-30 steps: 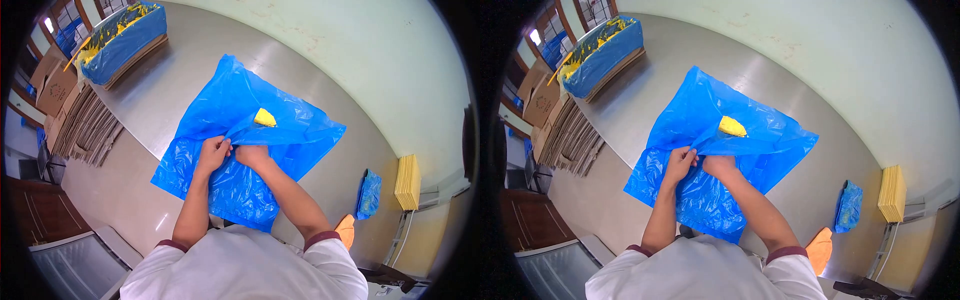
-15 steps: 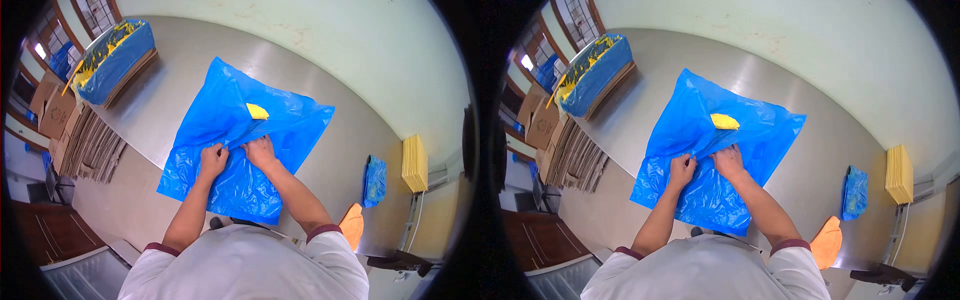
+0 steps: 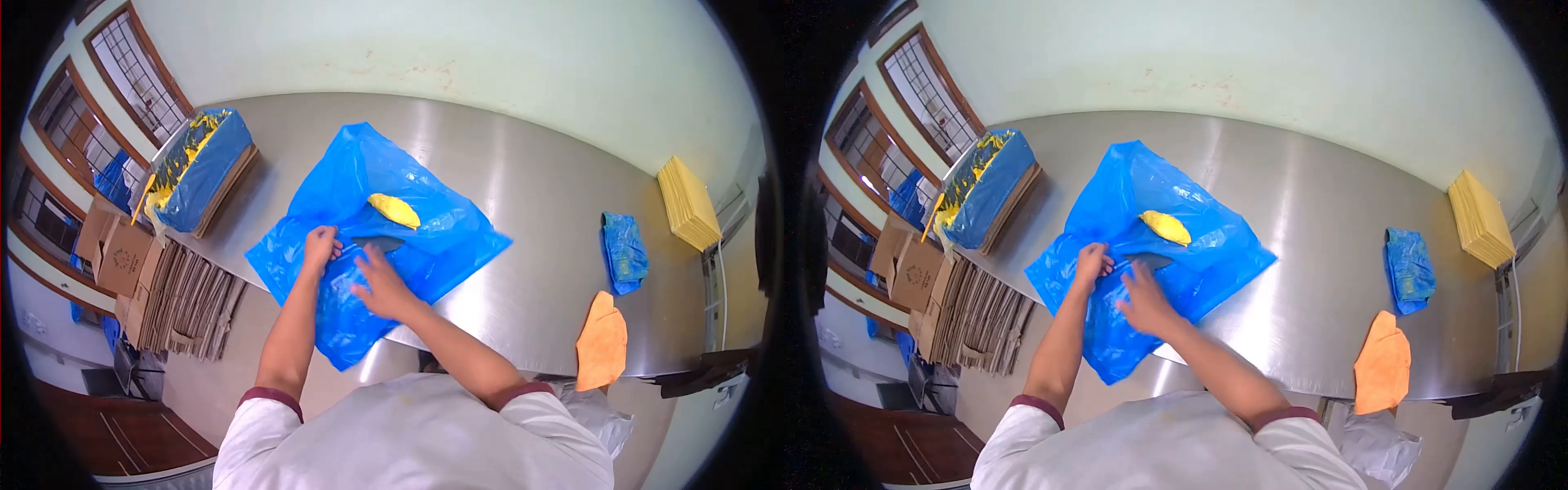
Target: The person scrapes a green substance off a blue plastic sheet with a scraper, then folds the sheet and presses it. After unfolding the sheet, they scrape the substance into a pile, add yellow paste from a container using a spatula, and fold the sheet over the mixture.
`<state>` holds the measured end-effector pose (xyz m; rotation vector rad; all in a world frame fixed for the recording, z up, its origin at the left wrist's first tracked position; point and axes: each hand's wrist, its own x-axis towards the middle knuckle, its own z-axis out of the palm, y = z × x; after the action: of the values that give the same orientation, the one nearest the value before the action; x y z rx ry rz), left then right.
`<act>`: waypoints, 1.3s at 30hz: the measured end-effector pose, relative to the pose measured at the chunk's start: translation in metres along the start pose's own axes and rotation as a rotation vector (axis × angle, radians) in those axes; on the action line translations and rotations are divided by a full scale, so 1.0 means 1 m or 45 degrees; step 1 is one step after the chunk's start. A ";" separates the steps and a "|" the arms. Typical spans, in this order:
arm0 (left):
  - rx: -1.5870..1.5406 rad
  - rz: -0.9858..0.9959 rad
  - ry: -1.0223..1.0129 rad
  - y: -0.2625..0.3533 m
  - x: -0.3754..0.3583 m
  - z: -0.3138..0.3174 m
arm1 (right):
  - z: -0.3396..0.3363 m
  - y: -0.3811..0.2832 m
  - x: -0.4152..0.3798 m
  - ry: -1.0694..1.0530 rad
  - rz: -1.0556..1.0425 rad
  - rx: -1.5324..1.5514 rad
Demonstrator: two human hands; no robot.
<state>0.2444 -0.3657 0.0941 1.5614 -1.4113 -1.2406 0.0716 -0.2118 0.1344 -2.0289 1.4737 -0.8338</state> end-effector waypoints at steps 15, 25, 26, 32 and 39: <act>-0.282 0.006 -0.250 -0.060 0.109 -0.065 | -0.148 0.026 -0.257 -0.171 0.584 0.854; 0.147 0.182 0.055 -0.058 0.116 -0.065 | -0.166 0.068 -0.273 0.355 1.009 0.960; 0.032 0.241 0.034 -0.070 0.124 -0.065 | -0.165 0.073 -0.265 0.397 1.042 0.920; 0.040 0.426 0.044 -0.062 0.099 -0.059 | -0.215 0.086 -0.184 0.449 0.716 0.500; -0.214 0.433 -0.006 -0.060 0.092 -0.041 | -0.198 -0.098 0.058 0.385 0.104 0.364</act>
<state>0.2980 -0.4494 0.0326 1.1494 -1.4624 -1.1232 0.0061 -0.2462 0.3505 -1.6757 1.4813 -1.2809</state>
